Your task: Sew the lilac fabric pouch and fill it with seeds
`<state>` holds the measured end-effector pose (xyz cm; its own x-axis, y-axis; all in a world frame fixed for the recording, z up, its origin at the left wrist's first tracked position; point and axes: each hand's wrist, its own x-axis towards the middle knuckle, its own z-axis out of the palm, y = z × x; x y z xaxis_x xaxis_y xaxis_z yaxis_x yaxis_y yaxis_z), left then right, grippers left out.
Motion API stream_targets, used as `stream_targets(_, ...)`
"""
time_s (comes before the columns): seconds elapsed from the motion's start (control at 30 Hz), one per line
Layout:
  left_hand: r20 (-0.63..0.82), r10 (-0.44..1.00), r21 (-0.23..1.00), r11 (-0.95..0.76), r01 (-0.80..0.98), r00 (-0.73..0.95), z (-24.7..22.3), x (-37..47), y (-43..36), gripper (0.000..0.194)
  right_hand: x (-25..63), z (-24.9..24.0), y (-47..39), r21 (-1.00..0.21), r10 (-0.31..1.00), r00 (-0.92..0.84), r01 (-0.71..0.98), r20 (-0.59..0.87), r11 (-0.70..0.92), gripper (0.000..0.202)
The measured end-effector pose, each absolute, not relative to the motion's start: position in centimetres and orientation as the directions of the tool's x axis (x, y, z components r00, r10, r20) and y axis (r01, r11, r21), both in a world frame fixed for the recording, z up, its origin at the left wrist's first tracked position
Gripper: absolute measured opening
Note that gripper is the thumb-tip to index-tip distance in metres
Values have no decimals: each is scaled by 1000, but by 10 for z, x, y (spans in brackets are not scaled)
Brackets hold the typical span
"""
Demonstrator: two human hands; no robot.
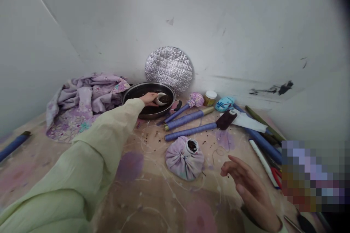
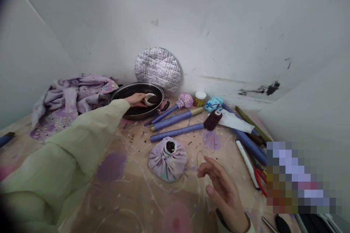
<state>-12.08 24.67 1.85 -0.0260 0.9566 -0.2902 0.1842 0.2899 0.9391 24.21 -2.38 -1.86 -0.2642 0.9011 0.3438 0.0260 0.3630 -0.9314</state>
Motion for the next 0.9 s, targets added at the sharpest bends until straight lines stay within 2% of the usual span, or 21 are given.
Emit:
stream_targets(0.23,-392,913,919,384,-90,-110,26,-146,245,33,241,-21,-23,-930,900,-257,12,351,366,44)
stream_targets(0.4,-416,885,904,376,-204,-210,23,-153,240,35,242,-26,-18,-935,908,-238,-8,346,354,44)
stream_targets(0.7,-346,910,925,289,-247,-228,28,-149,218,28,241,-29,-14,-930,905,-228,1,358,368,42)
stream_targets(0.9,-313,939,939,284,-192,-142,49,-144,191,25,242,-30,-10,-923,910,-199,62,362,381,35)
